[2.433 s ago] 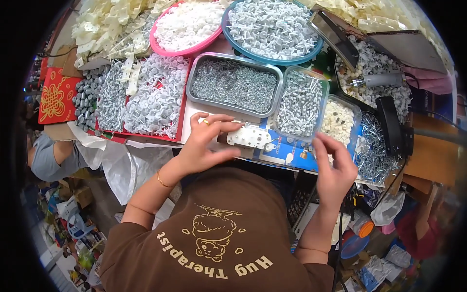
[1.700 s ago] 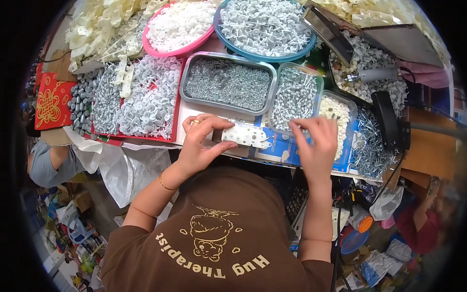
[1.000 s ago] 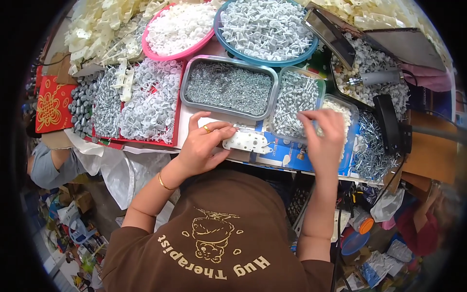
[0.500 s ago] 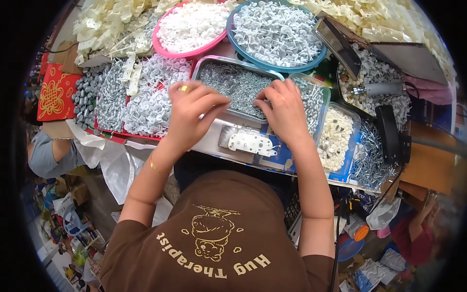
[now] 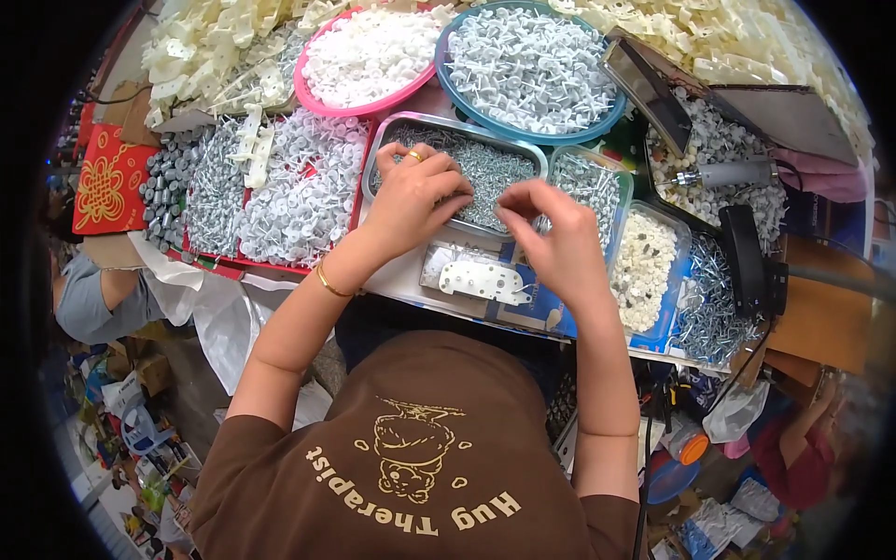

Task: Assemble small toy components using a manual assembly tool and various parts at a factory workbench.

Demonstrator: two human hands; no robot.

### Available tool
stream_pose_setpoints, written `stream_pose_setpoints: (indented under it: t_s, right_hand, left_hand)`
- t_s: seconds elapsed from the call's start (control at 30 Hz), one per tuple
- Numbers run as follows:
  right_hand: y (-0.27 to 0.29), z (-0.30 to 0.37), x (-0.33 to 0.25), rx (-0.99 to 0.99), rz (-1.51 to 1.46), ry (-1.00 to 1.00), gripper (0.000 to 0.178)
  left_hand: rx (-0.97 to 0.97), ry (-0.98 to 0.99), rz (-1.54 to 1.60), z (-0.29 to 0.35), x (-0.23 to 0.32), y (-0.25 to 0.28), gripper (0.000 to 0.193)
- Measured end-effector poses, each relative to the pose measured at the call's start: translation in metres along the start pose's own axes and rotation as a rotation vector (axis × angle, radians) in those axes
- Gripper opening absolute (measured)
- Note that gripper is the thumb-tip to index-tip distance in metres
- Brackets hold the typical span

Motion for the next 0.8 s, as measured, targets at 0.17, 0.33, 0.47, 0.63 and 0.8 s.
stream_pose_setpoints:
  t_s: [0.17, 0.33, 0.47, 0.63, 0.8]
  right_hand:
    - [0.006, 0.024, -0.034, 0.008, 0.153, 0.118, 0.009]
    - [-0.010, 0.043, -0.026, -0.023, 0.316, 0.155, 0.008]
    - [-0.007, 0.034, -0.022, -0.025, 0.221, 0.205, 0.007]
    - [-0.017, -0.011, 0.004, 0.072, 0.520, 0.280, 0.015]
    - [-0.022, -0.014, 0.013, 0.015, 0.427, 0.241, 0.013]
  left_hand:
    - [-0.035, 0.038, 0.051, -0.003, -0.003, 0.007, 0.008]
    - [0.029, 0.043, 0.038, 0.001, -0.003, 0.004, 0.010]
    - [0.049, 0.090, 0.130, 0.001, -0.004, 0.007, 0.012]
    - [0.034, 0.155, 0.183, 0.001, -0.007, -0.001, 0.008]
    - [0.087, 0.122, 0.146, 0.005, 0.001, 0.005, 0.012]
Point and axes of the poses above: each hand's wrist, its own z-axis away from the middle knuckle, its own y-axis out of the back of the hand, x = y × z, the point moved 6 cm from there along -z, towards the middle knuckle, and after that the axes turned 5 degrees about -y, right-handed, at the moved point
